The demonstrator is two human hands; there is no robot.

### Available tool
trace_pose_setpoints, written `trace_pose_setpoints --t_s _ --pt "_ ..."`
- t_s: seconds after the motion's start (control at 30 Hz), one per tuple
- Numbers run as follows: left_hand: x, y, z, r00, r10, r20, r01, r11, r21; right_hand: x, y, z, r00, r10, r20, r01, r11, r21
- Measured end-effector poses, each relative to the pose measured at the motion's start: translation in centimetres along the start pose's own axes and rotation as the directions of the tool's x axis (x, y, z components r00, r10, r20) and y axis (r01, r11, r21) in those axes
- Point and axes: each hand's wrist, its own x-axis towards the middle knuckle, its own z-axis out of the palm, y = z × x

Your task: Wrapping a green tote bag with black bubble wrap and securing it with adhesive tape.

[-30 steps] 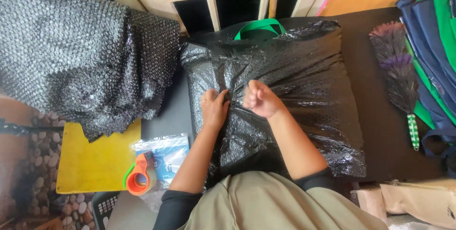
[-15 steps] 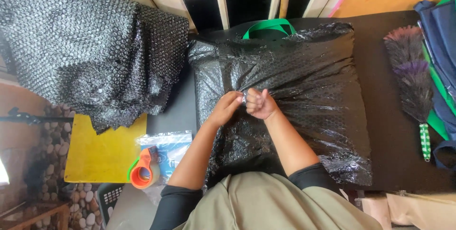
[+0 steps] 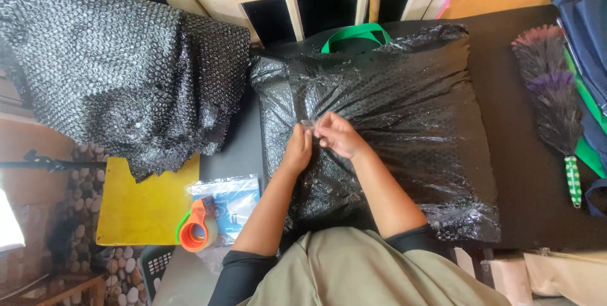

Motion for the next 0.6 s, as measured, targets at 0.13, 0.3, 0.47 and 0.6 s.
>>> trace_pose_setpoints --t_s 0.13,0.3,0.47,0.6 --pt "-0.4 0.9 -0.2 0.999 0.035 -0.033 -0.036 0.998 -0.049 -1.3 -3.2 3.1 0.869 -0.332 -0.368 -0.034 0.702 -0.711" --pt "0.6 -2.5 1.0 0.988 0.101 -0.114 -0.110 0.991 -0.072 -1.0 -2.0 1.2 0.742 -0.560 -0.369 -0.219 0.318 -0.922" --pt "0.5 -3.5 1.2 0.952 0.212 -0.221 -0.252 0.953 -0.169 -1.4 0.0 0.7 0.747 -0.529 -0.402 -0.215 0.379 -0.900" --pt "0.0 -2.6 0.7 0.932 0.219 -0.289 -0.298 0.916 -0.268 -2.0 0.1 3.0 0.780 -0.497 -0.381 -0.229 0.340 -0.912"
